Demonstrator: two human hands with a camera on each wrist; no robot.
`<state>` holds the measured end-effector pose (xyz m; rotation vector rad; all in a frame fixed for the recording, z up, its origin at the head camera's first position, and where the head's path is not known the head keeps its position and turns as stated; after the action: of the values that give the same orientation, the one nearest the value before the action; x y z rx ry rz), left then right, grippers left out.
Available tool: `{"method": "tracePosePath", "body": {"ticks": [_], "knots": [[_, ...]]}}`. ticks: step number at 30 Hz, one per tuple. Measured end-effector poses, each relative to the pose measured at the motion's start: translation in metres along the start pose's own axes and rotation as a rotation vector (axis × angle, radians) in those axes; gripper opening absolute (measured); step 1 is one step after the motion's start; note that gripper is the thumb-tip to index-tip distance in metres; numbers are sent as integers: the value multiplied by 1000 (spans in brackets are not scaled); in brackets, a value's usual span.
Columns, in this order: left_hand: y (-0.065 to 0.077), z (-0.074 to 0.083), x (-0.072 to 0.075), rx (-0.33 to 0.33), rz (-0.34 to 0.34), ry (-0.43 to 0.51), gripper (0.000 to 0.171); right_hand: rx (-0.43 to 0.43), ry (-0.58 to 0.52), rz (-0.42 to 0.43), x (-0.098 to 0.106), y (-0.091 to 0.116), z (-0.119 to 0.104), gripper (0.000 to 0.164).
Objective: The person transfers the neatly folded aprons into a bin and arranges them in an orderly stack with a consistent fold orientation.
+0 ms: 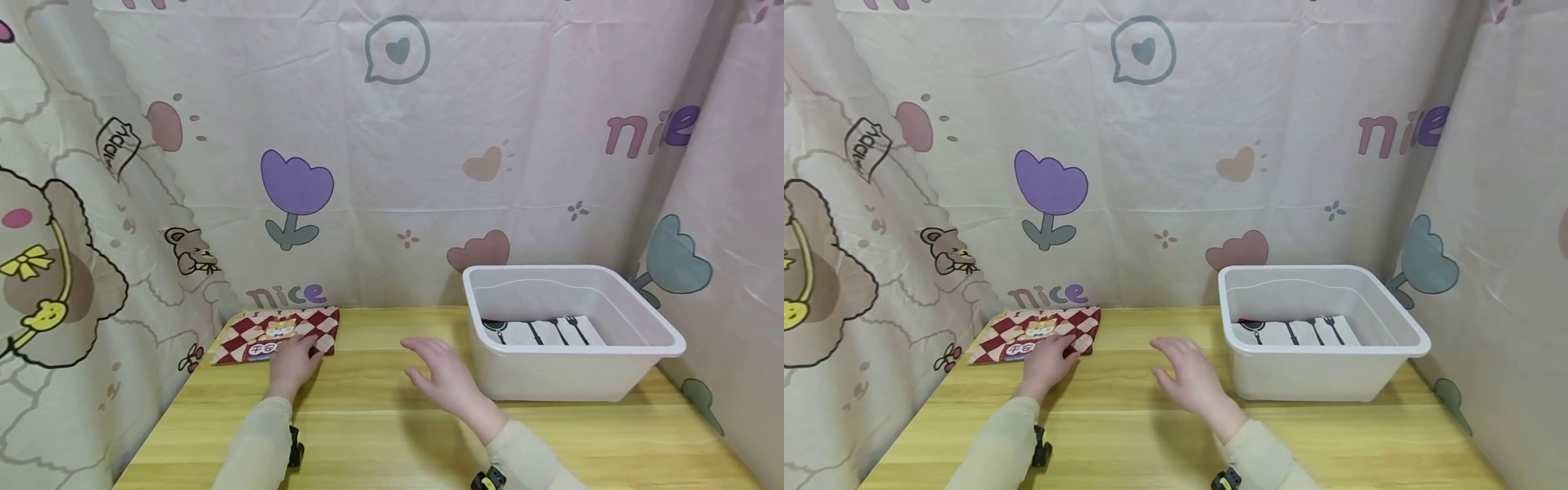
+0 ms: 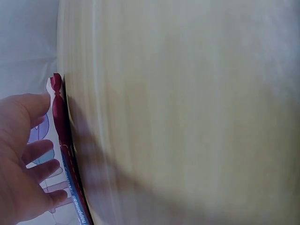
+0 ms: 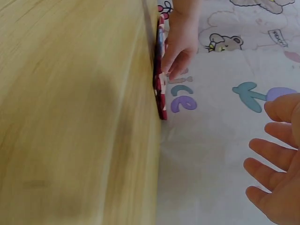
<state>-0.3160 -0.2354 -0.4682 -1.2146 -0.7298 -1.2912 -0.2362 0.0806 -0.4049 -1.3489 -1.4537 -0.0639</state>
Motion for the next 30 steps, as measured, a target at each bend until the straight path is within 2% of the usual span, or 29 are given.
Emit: {"method": "tracePosePath", "body": {"ticks": [7, 17, 24, 30], "knots": [[2, -2, -2, 18, -68, -12, 39, -54, -27, -14, -13, -2, 6, 42], [-3, 3, -4, 33, -80, -40, 25, -191, -81, -68, -26, -5, 14, 39], [2, 21, -3, 35, -99, -51, 22, -237, -114, -86, -32, -6, 19, 38], [7, 43, -3, -5, -116, -59, 17, -264, -138, -71, -35, -3, 27, 37]]}}
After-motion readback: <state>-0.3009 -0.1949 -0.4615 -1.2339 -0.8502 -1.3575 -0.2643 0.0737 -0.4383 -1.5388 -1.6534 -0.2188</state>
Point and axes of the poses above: each hand's wrist, its own y-axis away from the middle knuckle, its own x-axis out of the back of the hand, z = x × y, the point moved 2 cm from there along -y, towards the middle knuckle, and after that the axes turned 9 degrees about -x, right-handed, at the moved point
